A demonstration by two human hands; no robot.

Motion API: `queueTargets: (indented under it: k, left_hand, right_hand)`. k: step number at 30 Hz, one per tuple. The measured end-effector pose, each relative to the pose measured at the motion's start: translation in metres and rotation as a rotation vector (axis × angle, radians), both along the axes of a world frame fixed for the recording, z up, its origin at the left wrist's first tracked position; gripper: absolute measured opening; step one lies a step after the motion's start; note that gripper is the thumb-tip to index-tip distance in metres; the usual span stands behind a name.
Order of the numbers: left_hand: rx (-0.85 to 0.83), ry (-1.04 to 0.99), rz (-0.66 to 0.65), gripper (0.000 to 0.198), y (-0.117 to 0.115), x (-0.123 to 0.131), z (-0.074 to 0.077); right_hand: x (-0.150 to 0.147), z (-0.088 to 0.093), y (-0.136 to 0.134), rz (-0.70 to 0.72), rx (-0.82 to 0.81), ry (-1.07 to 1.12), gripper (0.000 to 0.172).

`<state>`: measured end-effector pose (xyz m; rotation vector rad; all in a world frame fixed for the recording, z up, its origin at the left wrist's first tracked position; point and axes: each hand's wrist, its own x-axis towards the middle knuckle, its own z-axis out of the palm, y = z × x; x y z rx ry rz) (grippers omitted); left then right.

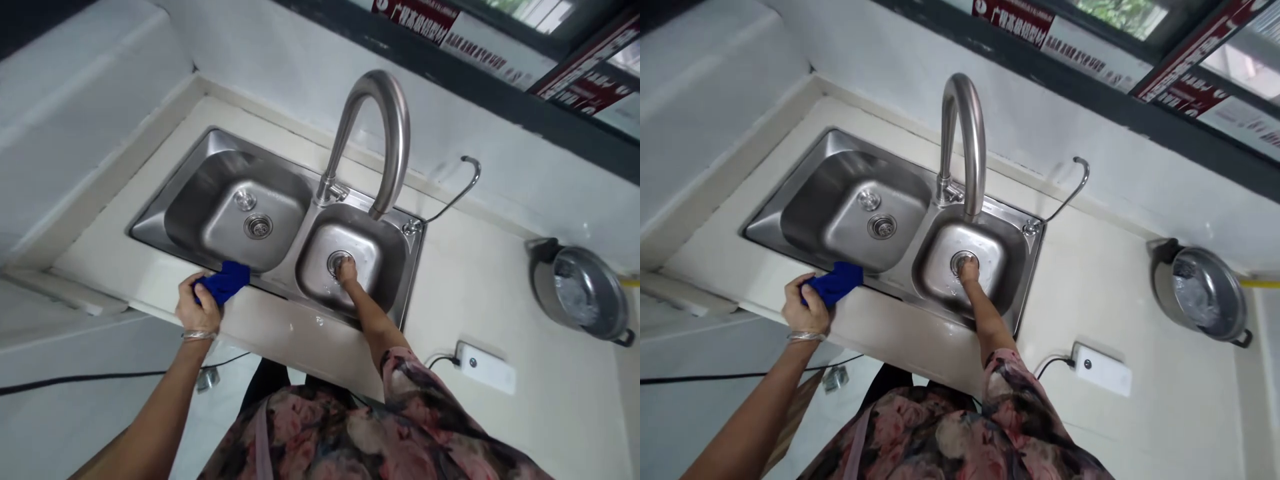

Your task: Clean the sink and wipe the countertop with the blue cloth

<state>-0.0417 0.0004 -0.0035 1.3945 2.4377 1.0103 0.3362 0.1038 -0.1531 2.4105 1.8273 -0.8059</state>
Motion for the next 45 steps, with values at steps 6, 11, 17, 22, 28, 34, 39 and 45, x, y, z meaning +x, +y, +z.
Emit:
queueTargets:
  k: [6, 11, 17, 22, 28, 34, 39, 45]
  left_hand:
    - [-0.115, -0.014, -0.158, 0.043, 0.008, 0.007, 0.009]
    - [-0.178, 0.034, -0.105, 0.044, 0.039, 0.010, 0.008]
    - [-0.215, 0.090, -0.212, 0.045, 0.053, 0.007, 0.002]
    - [-0.244, 0.146, -0.212, 0.049, 0.054, 0.005, 0.004]
    - [-0.295, 0.184, -0.163, 0.048, 0.056, 0.008, 0.007]
    - [-0.325, 0.203, -0.126, 0.052, 0.057, 0.011, 0.011]
    - [-0.326, 0.191, -0.122, 0.054, 0.059, 0.014, 0.015]
    - [-0.346, 0.182, -0.113, 0.052, 0.063, 0.011, 0.014]
  right_hand:
    - [0.007, -0.002, 0.001, -0.003, 0.005, 0.010, 0.029]
    - [0.007, -0.001, 0.008, -0.049, 0.020, 0.041, 0.026]
    - [0.006, -0.001, 0.005, -0.149, 0.053, 0.096, 0.028]
    - [0.018, 0.005, 0.003, -0.273, 0.095, 0.199, 0.024]
    - [0.053, 0.009, 0.014, -0.578, 0.173, 0.355, 0.026]
    - [0.086, 0.026, 0.010, -0.774, 0.251, 0.501, 0.024]
    - [0.089, 0.042, 0.010, -0.771, 0.282, 0.544, 0.023]
    - [0.073, 0.056, 0.015, -0.608, 0.331, 0.472, 0.015]
